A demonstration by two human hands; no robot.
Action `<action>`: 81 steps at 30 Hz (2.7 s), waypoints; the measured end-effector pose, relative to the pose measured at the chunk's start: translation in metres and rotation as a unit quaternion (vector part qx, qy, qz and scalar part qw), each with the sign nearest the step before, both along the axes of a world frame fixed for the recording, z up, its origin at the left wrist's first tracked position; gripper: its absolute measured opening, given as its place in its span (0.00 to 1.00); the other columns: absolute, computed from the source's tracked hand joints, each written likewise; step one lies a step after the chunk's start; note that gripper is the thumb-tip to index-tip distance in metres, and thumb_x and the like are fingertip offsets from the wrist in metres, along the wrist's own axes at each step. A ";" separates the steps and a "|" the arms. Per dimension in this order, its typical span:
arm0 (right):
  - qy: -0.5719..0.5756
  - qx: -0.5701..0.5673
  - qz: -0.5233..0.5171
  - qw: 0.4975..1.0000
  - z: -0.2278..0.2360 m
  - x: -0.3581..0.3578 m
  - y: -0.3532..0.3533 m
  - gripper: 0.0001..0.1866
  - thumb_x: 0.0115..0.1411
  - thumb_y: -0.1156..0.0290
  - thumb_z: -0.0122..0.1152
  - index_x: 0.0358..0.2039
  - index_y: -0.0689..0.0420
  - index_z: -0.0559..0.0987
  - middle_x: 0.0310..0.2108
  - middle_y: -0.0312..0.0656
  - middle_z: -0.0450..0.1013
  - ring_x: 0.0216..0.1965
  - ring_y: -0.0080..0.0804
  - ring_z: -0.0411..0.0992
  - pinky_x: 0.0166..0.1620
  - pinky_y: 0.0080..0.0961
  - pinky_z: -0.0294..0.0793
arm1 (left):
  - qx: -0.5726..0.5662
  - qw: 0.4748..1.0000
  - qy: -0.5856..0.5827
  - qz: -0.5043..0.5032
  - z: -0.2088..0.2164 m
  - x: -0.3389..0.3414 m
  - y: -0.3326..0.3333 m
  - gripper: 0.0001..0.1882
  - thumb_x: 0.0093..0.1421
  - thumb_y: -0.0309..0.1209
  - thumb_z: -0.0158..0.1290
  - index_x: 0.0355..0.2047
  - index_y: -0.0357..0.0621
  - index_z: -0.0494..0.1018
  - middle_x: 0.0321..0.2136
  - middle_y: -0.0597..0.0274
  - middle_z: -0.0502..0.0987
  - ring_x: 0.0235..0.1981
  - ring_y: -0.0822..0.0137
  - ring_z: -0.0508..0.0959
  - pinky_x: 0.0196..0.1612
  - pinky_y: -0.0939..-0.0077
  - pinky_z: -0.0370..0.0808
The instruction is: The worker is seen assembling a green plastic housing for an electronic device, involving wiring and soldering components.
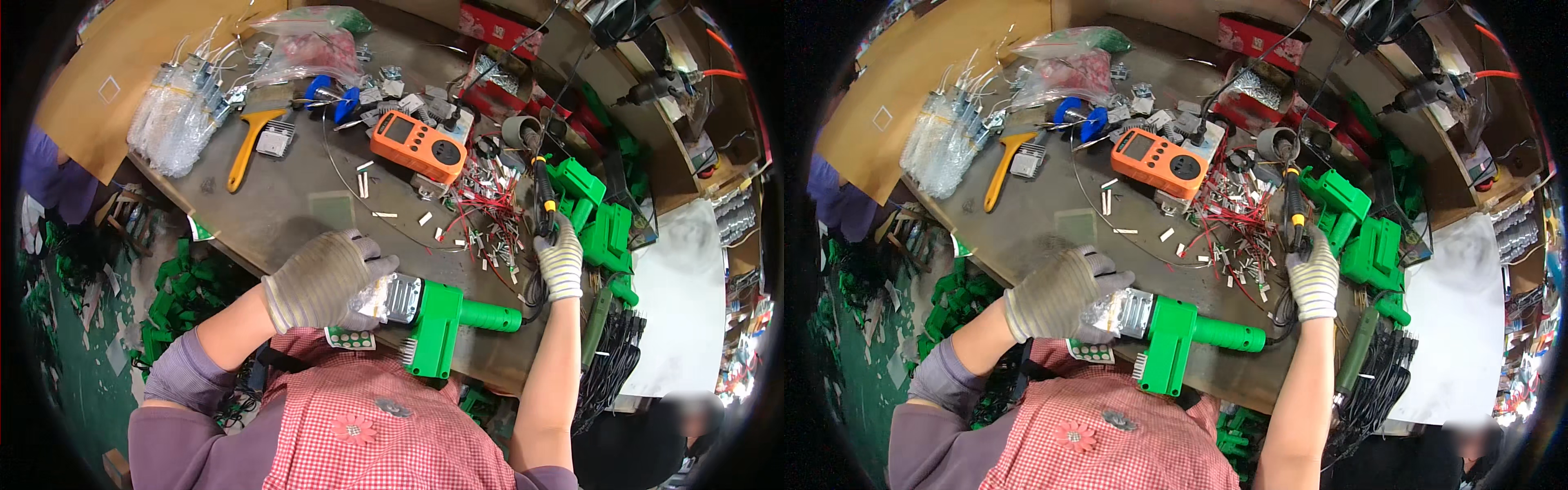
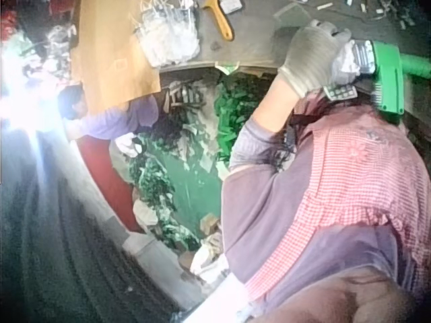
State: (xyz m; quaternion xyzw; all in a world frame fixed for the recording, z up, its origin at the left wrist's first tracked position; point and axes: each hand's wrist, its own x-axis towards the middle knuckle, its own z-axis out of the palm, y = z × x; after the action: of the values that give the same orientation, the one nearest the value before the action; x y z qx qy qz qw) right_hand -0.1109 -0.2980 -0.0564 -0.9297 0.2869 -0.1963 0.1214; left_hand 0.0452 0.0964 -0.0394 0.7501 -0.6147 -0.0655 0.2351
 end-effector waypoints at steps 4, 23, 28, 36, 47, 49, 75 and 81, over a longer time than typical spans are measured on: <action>-0.294 0.247 0.017 0.923 0.016 -0.009 0.001 0.30 0.56 0.75 0.64 0.61 0.63 0.72 0.45 0.43 0.78 0.43 0.37 0.75 0.51 0.32 0.74 | 0.068 0.998 0.018 -0.004 0.018 0.013 0.009 0.40 0.40 0.47 0.71 0.52 0.40 0.76 0.42 0.50 0.77 0.44 0.49 0.78 0.47 0.56 0.76; -0.315 0.545 0.389 0.672 0.153 0.057 0.248 0.25 0.70 0.66 0.54 0.63 0.65 0.66 0.51 0.52 0.74 0.47 0.36 0.77 0.47 0.27 0.81 | 0.002 0.839 0.527 0.138 0.020 0.023 0.223 0.38 0.59 0.41 0.63 0.63 0.30 0.66 0.56 0.51 0.75 0.58 0.61 0.74 0.63 0.68 0.68; -0.069 0.480 0.515 0.707 0.123 0.083 0.350 0.17 0.59 0.73 0.70 0.48 0.62 0.79 0.38 0.39 0.79 0.38 0.24 0.77 0.45 0.24 0.76 | 0.005 0.784 0.618 0.052 0.062 -0.021 0.201 0.42 0.58 0.51 0.63 0.60 0.26 0.66 0.51 0.48 0.76 0.51 0.65 0.74 0.56 0.70 0.71; 0.131 0.655 0.341 0.662 0.103 0.082 0.299 0.27 0.56 0.68 0.71 0.54 0.63 0.76 0.43 0.43 0.77 0.42 0.30 0.78 0.50 0.25 0.77 | 0.052 0.715 0.360 0.597 0.110 -0.066 0.341 0.19 0.54 0.35 0.64 0.41 0.35 0.78 0.29 0.66 0.78 0.32 0.77 0.75 0.36 0.79 0.73; 0.034 0.662 0.311 0.681 0.068 0.076 0.234 0.31 0.55 0.53 0.73 0.49 0.65 0.76 0.23 0.45 0.75 0.24 0.35 0.75 0.28 0.25 0.73 | 0.292 0.723 0.107 0.617 -0.027 -0.050 0.446 0.16 0.49 0.30 0.60 0.40 0.46 0.81 0.36 0.45 0.82 0.38 0.46 0.83 0.41 0.60 0.79; 0.017 0.674 0.301 0.674 0.062 0.069 0.224 0.30 0.55 0.53 0.72 0.48 0.64 0.76 0.23 0.45 0.75 0.23 0.36 0.75 0.27 0.26 0.73 | 0.458 0.698 0.122 0.537 -0.113 -0.069 0.454 0.11 0.48 0.30 0.61 0.34 0.47 0.83 0.38 0.45 0.82 0.41 0.46 0.83 0.43 0.55 0.81; -0.139 0.735 0.052 0.662 0.057 -0.045 0.172 0.19 0.58 0.65 0.66 0.43 0.66 0.77 0.27 0.46 0.76 0.26 0.35 0.75 0.32 0.31 0.76 | 0.112 0.719 -0.525 0.442 -0.013 0.265 0.219 0.24 0.61 0.40 0.56 0.54 0.40 0.74 0.48 0.45 0.77 0.51 0.45 0.75 0.57 0.55 0.70; -0.146 0.705 0.072 0.690 0.050 -0.074 0.128 0.17 0.63 0.64 0.65 0.45 0.63 0.78 0.29 0.45 0.78 0.31 0.32 0.78 0.36 0.26 0.79 | -0.040 0.758 -0.229 0.610 0.030 0.225 0.132 0.29 0.60 0.43 0.60 0.57 0.38 0.72 0.50 0.43 0.77 0.53 0.45 0.76 0.55 0.54 0.71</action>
State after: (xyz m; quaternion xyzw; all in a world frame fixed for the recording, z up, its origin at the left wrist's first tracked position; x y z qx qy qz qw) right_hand -0.1854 -0.1697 -0.0062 -0.5479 0.2520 -0.0603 0.7954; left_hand 0.2700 0.2289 -0.0089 0.9488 -0.0648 0.2900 0.1072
